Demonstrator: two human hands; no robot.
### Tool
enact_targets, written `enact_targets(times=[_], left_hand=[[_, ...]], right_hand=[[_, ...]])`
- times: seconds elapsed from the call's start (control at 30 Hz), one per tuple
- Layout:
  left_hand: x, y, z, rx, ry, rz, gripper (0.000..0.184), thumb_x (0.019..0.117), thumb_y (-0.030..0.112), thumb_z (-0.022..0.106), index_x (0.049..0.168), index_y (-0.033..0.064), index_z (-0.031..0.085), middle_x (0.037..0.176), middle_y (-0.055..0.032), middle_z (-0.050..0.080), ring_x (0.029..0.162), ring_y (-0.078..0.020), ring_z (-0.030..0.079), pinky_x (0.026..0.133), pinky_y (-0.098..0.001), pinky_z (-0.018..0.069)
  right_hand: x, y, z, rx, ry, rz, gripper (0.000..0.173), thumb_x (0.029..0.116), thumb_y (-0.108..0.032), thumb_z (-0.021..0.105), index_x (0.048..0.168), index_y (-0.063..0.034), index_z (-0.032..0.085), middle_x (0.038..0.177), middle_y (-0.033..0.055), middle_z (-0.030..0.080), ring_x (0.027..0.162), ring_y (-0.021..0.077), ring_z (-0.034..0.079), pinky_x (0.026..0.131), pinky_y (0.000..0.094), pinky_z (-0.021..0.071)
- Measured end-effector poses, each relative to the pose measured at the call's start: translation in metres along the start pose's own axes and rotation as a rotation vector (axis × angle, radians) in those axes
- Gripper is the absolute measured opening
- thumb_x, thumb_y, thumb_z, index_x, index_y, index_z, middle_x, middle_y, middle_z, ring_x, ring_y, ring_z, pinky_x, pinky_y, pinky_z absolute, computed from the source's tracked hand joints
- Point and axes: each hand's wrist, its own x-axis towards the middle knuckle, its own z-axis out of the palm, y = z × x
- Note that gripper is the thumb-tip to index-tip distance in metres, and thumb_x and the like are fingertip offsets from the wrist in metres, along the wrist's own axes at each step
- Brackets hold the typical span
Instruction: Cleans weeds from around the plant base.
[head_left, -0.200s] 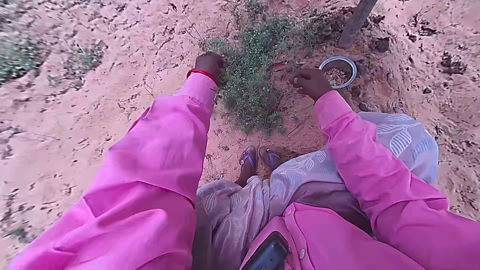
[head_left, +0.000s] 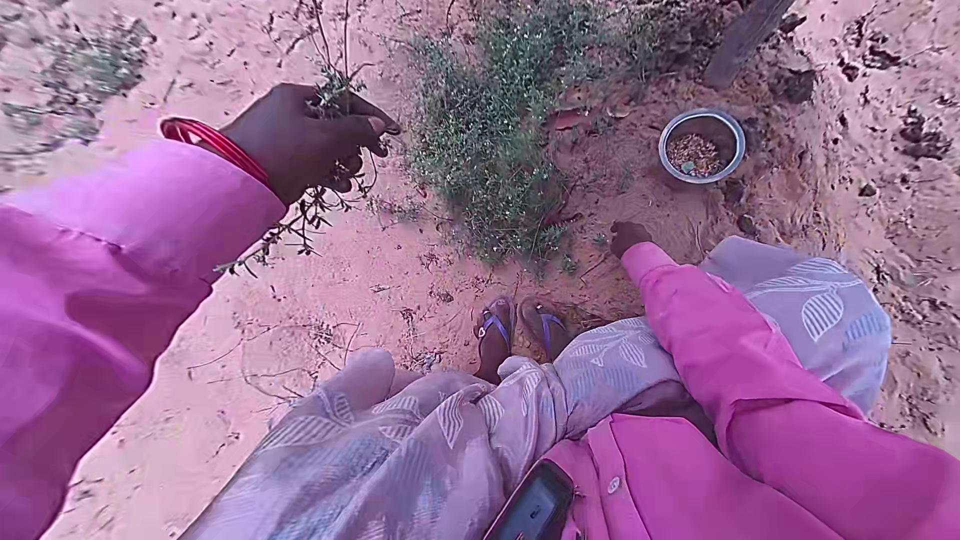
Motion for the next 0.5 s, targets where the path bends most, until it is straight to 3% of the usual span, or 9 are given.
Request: enact_targets(times=[0.07,0.1,0.17,0.23,0.3,0.37,0.5], left_hand=[[-0.038,-0.02,0.031,-0.13,-0.013,-0.085,0.019,0.1034,0.027,0.058,0.115,0.0181,0.07,0.09,0.0011,0.068,0.055,-0.0055,0.056,0.047,-0.0228,0.0485],[-0.054,-0.026,0.05,-0.174,0.004,-0.144,0.019,0.1052,0.022,0.053,0.114,0.016,0.068,0.086,0.0034,0.066,0.054,-0.0012,0.053,0.047,-0.0175,0.0458],[-0.061,-0.049,0.093,-0.316,0.036,-0.298,0.021,0.1076,0.019,0.048,0.117,0.0119,0.065,0.087,0.0007,0.064,0.054,-0.0011,0.05,0.047,-0.0159,0.0417],[-0.056,-0.069,0.143,-0.505,0.075,-0.467,0.025,0.1088,0.02,0.046,0.125,0.0112,0.063,0.09,-0.0021,0.063,0.053,-0.0038,0.047,0.047,-0.0185,0.0383],[-0.057,-0.069,0.186,-0.668,0.07,-0.594,0.027,0.1084,0.019,0.044,0.128,0.0131,0.06,0.089,-0.0011,0.063,0.052,-0.0035,0.047,0.045,-0.0181,0.0378],[-0.068,-0.059,0.214,-0.778,-0.019,-0.627,0.027,0.1083,0.017,0.043,0.129,0.0114,0.06,0.089,-0.0023,0.063,0.055,-0.0049,0.049,0.047,-0.0189,0.0378],[-0.08,-0.057,0.231,-0.828,-0.178,-0.59,0.027,0.1088,0.015,0.042,0.127,0.0083,0.061,0.089,-0.0026,0.064,0.056,-0.0043,0.051,0.047,-0.0181,0.0395]], right_hand=[[0.021,0.012,0.034,-0.078,-0.022,-0.073,0.052,0.1062,-0.015,0.051,0.158,-0.0152,0.044,0.144,0.0267,0.057,0.134,0.0458,0.055,0.108,0.0637,0.0443],[0.029,0.017,0.042,-0.107,-0.016,-0.121,0.05,0.1083,-0.016,0.047,0.158,-0.0176,0.043,0.143,0.0261,0.058,0.132,0.0453,0.056,0.107,0.0627,0.0448],[0.036,0.018,0.041,-0.145,-0.024,-0.161,0.04,0.1102,-0.023,0.046,0.147,-0.012,0.055,0.14,0.0247,0.06,0.13,0.0439,0.058,0.106,0.0636,0.0447],[0.032,0.009,0.033,-0.253,-0.105,-0.11,0.041,0.1108,-0.029,0.044,0.137,-0.0031,0.061,0.14,0.0247,0.06,0.132,0.0432,0.057,0.106,0.0649,0.044],[0.019,-0.003,0.034,-0.412,-0.2,-0.069,0.041,0.1105,-0.03,0.043,0.131,-0.002,0.065,0.138,0.024,0.062,0.129,0.0432,0.059,0.101,0.0667,0.0466],[-0.007,-0.017,0.04,-0.499,-0.271,-0.092,0.043,0.112,-0.032,0.039,0.129,-0.0017,0.065,0.133,0.0249,0.065,0.127,0.044,0.061,0.097,0.0667,0.048],[-0.06,-0.039,0.046,-0.409,-0.358,-0.174,0.047,0.1133,-0.035,0.035,0.128,-0.0016,0.065,0.132,0.0232,0.065,0.127,0.0403,0.061,0.101,0.0617,0.0464]])
